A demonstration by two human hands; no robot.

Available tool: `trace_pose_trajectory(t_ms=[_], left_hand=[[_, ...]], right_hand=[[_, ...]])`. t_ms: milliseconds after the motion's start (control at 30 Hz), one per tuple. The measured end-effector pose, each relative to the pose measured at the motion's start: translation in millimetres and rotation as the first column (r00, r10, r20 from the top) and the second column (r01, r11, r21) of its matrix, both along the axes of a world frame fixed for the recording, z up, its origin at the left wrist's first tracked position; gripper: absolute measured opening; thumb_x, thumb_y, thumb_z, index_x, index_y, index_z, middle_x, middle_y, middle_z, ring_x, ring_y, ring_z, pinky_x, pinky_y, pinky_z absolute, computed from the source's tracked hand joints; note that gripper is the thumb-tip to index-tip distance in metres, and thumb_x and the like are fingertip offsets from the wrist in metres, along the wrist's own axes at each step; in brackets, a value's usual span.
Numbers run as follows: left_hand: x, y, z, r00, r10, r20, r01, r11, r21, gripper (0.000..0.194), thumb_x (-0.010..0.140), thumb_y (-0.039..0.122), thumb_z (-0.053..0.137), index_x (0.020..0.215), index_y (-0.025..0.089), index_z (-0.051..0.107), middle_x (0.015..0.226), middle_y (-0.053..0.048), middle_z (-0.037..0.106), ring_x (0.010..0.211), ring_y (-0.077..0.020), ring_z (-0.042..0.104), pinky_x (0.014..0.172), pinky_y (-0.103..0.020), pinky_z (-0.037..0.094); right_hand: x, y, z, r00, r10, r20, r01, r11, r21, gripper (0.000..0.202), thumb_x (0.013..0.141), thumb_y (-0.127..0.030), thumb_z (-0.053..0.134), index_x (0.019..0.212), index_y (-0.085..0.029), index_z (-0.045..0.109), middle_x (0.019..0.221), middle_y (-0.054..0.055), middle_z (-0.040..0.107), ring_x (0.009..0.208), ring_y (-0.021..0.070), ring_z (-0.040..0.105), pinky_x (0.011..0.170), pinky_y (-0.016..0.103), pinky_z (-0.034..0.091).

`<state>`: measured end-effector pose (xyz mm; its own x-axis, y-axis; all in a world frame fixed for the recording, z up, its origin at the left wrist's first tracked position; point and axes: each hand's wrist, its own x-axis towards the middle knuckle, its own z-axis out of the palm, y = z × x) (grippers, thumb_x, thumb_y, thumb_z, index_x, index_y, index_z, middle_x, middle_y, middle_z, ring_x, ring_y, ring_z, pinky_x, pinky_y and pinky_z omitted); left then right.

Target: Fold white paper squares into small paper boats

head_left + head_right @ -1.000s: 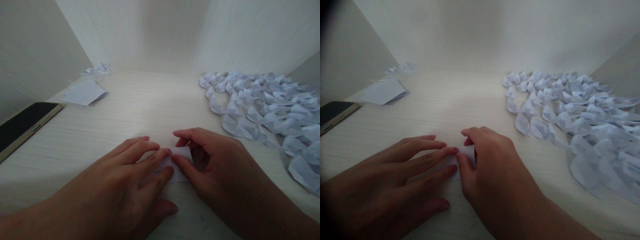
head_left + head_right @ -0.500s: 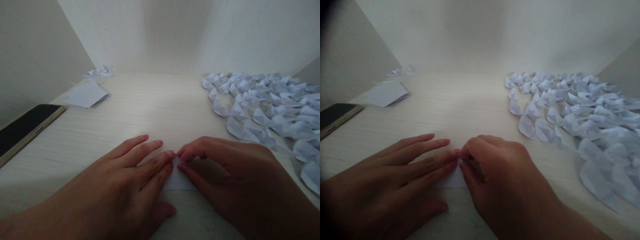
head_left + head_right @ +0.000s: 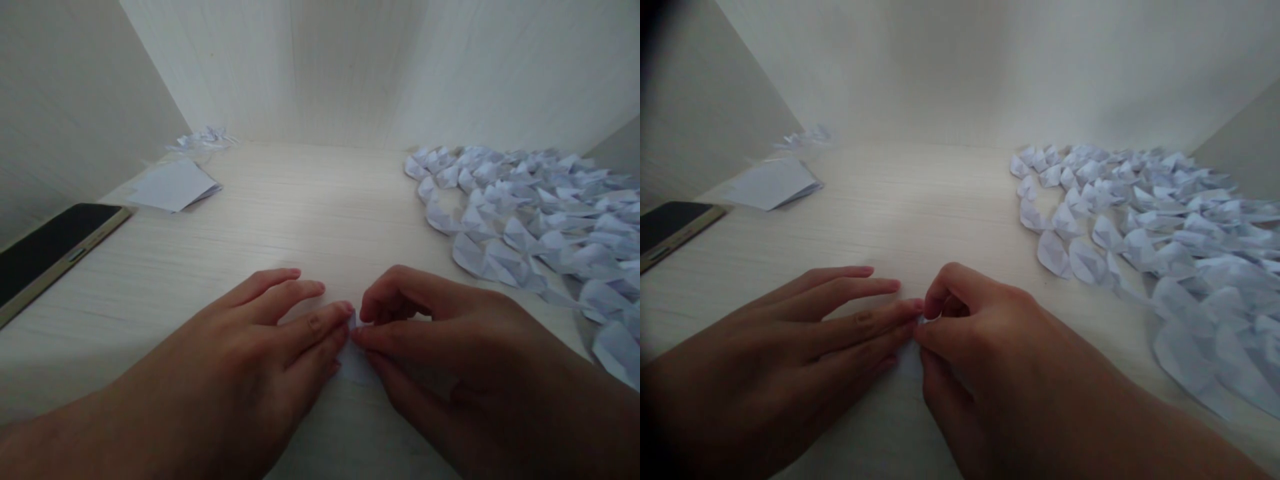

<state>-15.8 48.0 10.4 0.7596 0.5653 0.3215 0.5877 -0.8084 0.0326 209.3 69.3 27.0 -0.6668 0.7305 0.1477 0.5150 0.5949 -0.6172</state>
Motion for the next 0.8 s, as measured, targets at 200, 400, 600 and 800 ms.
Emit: trace_pose_trajectory(t_ms=[200,400,600,800], left_hand=[[4.3,-6.7,2.2,0.998,0.049,-0.045,-0.049,0.999,-0.002,0.029,0.1,0.021,0.054,0.123,0.018,0.071,0.127,-0.009,0.073,0.118,-0.0259,0.067,0.113,-0.048,0.049],[2.2,-7.8,1.4,0.997,0.048,-0.064,-0.049,0.999,-0.009,0.031,0.101,0.022,0.053,0.126,0.018,0.071,0.135,-0.01,0.069,0.126,-0.0275,0.064,0.115,-0.049,0.047],[2.6,-9.1,-1.2,0.997,0.037,-0.069,-0.036,0.999,0.009,0.031,0.101,0.021,0.053,0.126,0.015,0.07,0.135,-0.011,0.069,0.127,-0.027,0.063,0.116,-0.049,0.047],[4.2,-11.1,-0.8,0.998,0.031,-0.062,-0.029,0.999,0.027,0.031,0.101,0.019,0.053,0.125,0.016,0.071,0.134,-0.01,0.07,0.128,-0.0268,0.063,0.117,-0.05,0.045]], right_hand=[[-3.1,-2.1,0.4,1.0,-0.022,0.018,0.022,1.0,-0.006,0.029,0.082,0.0,0.056,0.079,-0.023,0.074,0.088,0.002,0.074,0.072,0.0132,0.071,0.067,0.021,0.059],[-3.4,-1.5,1.8,1.0,0.005,0.001,-0.005,0.999,0.053,0.03,0.079,0.005,0.058,0.078,-0.021,0.074,0.087,0.0,0.074,0.07,0.0101,0.07,0.064,0.017,0.057],[-2.9,-3.9,2.3,0.999,-0.01,0.03,0.01,1.0,0.016,0.032,0.082,0.0,0.055,0.077,-0.024,0.074,0.088,0.004,0.075,0.071,0.015,0.071,0.064,0.023,0.058],[-4.2,-7.8,-3.9,0.999,-0.01,0.047,0.011,1.0,-0.023,0.034,0.08,0.003,0.053,0.084,-0.025,0.073,0.092,0.001,0.076,0.074,0.0139,0.069,0.066,0.021,0.057]])
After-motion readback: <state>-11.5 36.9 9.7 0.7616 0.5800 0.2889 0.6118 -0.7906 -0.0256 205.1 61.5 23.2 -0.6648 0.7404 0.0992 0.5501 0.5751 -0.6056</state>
